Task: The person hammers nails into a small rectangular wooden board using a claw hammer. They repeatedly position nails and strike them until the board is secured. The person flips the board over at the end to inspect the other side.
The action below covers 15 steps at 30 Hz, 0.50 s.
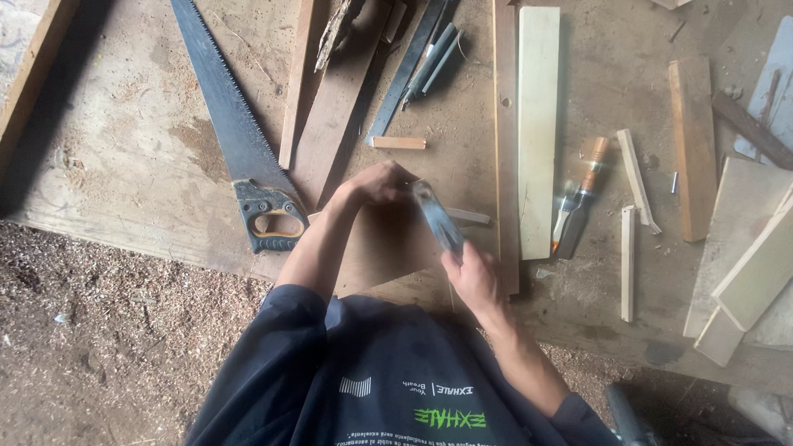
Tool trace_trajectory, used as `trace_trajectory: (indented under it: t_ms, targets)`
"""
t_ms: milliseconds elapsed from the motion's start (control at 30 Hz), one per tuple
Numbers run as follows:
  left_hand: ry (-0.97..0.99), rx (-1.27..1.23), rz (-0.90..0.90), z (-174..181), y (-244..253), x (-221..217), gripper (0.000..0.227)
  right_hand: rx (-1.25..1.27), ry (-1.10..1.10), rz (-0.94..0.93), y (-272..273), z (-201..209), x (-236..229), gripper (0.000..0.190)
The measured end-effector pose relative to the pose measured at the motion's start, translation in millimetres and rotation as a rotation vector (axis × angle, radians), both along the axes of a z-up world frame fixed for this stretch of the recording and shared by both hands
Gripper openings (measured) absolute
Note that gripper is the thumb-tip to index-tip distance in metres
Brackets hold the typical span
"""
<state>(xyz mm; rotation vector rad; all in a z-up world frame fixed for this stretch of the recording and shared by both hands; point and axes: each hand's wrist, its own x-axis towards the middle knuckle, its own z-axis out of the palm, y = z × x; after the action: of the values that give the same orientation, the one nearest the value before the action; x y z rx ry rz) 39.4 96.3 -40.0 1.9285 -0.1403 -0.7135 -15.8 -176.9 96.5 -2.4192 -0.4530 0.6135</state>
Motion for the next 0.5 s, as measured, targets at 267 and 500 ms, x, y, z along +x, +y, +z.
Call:
trace_trajectory:
  t_ms: [267, 500]
  targets:
    - [-0.066, -0.052, -0.044, 18, 7, 5, 0.052, 0.087, -0.222, -0.053, 3, 21, 7, 0.023]
    - [-0.104, -0.094, -0.053, 22, 8, 10, 0.053, -0.028, -0.214, -0.064, 5, 29, 5, 0.024]
